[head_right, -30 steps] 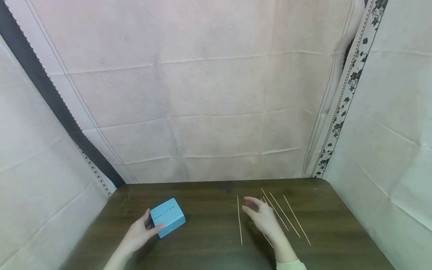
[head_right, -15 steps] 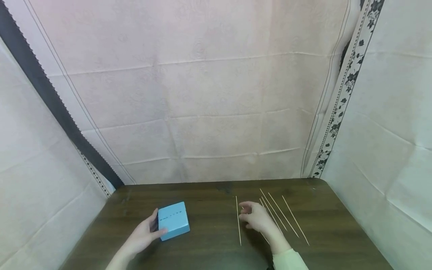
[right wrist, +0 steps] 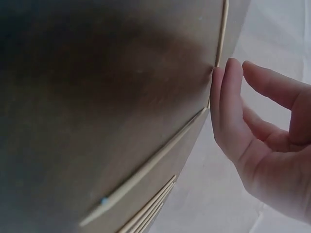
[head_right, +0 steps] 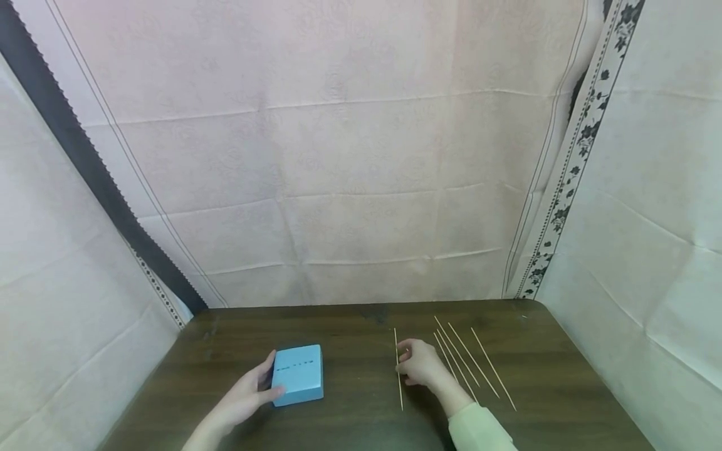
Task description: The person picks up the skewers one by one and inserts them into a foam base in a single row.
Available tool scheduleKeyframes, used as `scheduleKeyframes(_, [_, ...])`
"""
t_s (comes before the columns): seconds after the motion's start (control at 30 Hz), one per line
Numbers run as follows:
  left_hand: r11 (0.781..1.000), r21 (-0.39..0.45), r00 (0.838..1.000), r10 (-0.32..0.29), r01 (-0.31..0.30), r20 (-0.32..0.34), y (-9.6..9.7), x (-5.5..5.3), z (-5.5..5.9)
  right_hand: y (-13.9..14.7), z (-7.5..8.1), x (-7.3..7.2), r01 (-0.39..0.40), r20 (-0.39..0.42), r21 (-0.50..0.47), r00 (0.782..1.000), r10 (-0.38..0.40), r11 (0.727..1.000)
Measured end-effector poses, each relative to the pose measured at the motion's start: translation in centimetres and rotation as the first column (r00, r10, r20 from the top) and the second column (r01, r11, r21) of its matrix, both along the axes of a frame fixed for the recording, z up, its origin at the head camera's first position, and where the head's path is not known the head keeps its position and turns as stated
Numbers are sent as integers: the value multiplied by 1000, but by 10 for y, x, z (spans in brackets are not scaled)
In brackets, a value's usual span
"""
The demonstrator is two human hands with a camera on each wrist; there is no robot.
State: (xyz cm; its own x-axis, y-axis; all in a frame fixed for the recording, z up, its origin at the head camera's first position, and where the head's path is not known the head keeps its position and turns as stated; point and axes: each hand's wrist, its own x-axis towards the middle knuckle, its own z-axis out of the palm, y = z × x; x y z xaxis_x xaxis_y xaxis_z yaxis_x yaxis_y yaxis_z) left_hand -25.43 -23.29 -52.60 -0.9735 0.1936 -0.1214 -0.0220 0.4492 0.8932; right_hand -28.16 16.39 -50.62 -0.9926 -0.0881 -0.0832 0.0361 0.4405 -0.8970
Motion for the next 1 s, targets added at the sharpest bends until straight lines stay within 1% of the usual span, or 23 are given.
scheduleKeyframes(0.23, [998,21,998,-65,65,-1,2,4,0,-3,-4,-1,14,-21,11,1000,-14,1000])
scheduleKeyframes(0.33, [997,20,997,-75,75,-5,3,5,-1,-4,-5,-2,17,-22,26,1000,-17,1000])
scheduleKeyframes(0.53, [998,3,998,-66,66,-6,3,5,-3,-6,-6,-3,22,-21,54,1000,-21,998])
scheduleKeyframes(0.8, [998,6,998,-61,61,-10,2,6,-2,-10,-9,-4,9,-14,75,1000,-8,997])
scheduleKeyframes(0.93, [999,2,999,-54,54,-6,2,6,-2,-11,-9,-5,11,-25,135,1000,-8,991])
scheduleKeyframes(1.0, [999,4,999,-52,52,-3,2,6,-2,-11,-9,-5,17,-45,175,999,-9,984])
